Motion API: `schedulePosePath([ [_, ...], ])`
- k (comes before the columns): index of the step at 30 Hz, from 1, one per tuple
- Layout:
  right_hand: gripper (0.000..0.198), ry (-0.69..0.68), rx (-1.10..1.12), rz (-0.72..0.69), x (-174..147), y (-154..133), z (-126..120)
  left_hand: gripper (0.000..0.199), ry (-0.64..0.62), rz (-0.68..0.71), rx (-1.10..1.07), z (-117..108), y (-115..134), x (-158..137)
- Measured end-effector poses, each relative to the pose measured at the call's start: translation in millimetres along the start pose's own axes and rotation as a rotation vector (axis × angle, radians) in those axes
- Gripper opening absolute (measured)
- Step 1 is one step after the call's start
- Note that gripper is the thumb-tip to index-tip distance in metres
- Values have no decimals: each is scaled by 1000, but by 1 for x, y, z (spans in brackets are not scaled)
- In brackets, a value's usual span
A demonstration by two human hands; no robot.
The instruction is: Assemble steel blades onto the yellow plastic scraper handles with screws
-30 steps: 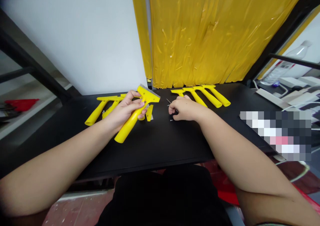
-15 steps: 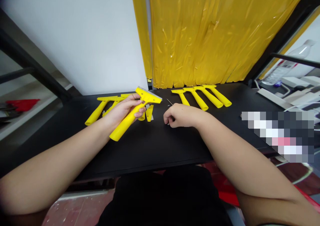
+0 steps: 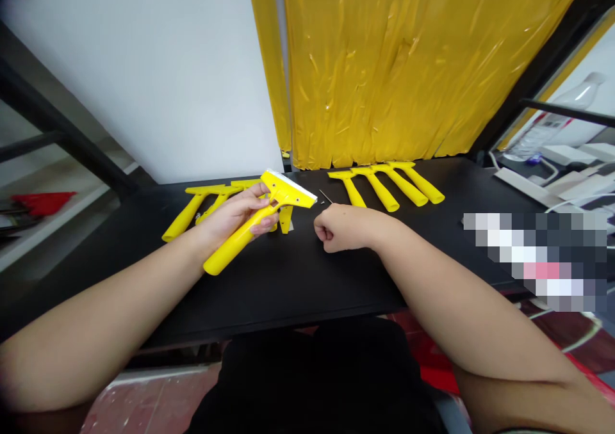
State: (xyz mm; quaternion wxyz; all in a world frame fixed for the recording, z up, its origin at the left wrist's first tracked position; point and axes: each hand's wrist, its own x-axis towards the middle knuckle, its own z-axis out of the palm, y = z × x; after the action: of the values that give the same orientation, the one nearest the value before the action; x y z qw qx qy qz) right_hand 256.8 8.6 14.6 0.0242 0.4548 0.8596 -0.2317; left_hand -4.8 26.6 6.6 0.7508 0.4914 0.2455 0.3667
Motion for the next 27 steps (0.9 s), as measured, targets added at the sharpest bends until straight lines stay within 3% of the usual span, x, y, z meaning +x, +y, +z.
schedulePosePath([
  [9,11,2,41,-20,0,2,0,38,-83,25,62,4,1,-5],
  [15,12,2,67,-31,4,4,2,51,-109,56,106,5,1,-8],
  [27,18,5,93,-93,1,6,-1,45,-137,40,83,3,-1,-7],
])
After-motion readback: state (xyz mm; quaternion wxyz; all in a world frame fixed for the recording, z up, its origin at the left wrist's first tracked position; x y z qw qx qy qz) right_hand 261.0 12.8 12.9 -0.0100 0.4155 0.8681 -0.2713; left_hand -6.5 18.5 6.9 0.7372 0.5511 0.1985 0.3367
